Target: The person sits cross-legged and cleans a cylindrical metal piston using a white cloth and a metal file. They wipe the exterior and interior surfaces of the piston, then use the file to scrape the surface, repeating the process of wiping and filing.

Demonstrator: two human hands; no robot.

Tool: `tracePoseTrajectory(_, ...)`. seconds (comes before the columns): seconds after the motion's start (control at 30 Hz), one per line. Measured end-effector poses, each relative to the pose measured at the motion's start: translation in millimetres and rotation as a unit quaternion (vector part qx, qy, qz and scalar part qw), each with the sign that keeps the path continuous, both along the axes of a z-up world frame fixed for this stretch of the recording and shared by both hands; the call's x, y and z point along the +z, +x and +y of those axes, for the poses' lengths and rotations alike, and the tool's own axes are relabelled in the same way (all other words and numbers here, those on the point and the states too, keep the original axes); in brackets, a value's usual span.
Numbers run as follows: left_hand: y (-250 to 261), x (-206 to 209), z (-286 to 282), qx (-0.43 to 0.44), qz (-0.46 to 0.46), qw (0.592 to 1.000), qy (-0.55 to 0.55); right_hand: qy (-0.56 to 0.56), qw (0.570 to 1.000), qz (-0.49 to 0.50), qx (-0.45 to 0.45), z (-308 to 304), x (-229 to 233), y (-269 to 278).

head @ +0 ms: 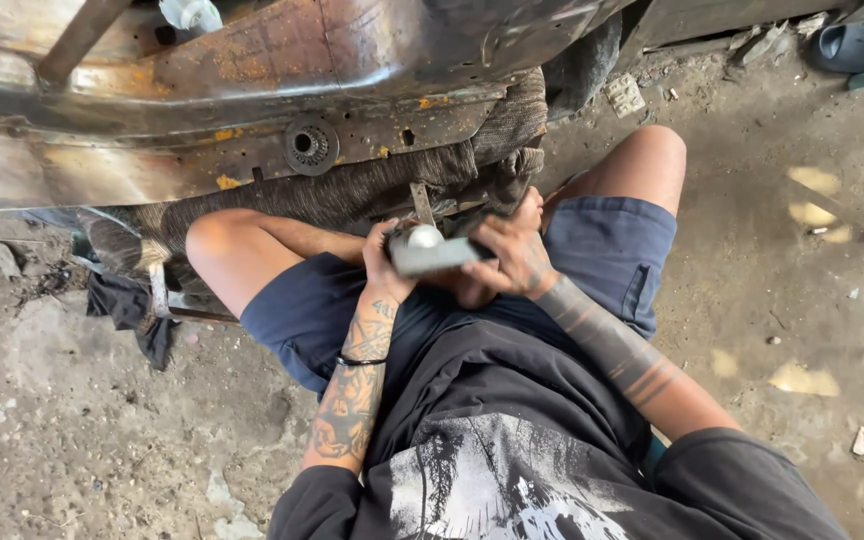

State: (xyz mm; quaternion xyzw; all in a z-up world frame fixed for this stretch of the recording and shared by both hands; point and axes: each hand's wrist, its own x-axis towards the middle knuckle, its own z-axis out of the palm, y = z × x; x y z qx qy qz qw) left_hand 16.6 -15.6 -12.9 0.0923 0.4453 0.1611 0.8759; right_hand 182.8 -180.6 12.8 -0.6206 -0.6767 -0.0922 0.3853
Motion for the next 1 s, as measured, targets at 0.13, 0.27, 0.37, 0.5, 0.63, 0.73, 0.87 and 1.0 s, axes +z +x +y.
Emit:
tracePoseTrajectory(0.13, 2.0, -0.7, -0.5, 0.015, 0.029, 0.999, -0.012, -0.046, 0.998, 0.032, -0.030, -6.6, -90.6, 15.2)
tracePoseTrajectory(0.27, -8.5, -55.4, 14.2, 0.009, -0.013, 1.000, 0.005, -0.044, 0.998, -0.027, -0.036, -5.3, -43.7, -6.6)
tracePoseTrajectory(0.37, -1.9, -30.4, 12.8, 0.046, 0.022, 0.997, -0.057, -0.064, 0.991, 0.083, -0.082, -2.4, -70.9, 7.1)
tracePoseTrajectory(0.5, -4.4, -8.3, 2.8, 0.017, -0.003, 0.999, -0.032, -0.046, 0.995, 0.060, -0.059, -13.8, -42.2, -6.3)
tracePoseTrajectory(0.63, -2.2, 22.5, -5.3, 0.025, 0.004, 1.000, -0.006, -0.051, 0.993, 0.070, -0.076, -14.2, 45.0, 1.1)
tracePoseTrajectory(0.73, -10.6, 1.3, -2.4, 0.021, -0.022, 1.000, 0.006, -0.058, 0.993, 0.090, -0.043, -11.3, -42.7, -14.3)
tracePoseTrajectory(0.87, 0.8, 19.9, -12.2, -0.026, 0.018, 0.999, 0.028, -0.079, 0.990, 0.089, -0.074, -25.8, 40.5, 0.5)
tracePoseTrajectory(1.0, 29.0, 36.3, -32.8, -0.054, -0.005, 0.998, 0.031, -0.085, 0.988, 0.124, -0.029, -51.3, 10.0, 27.2)
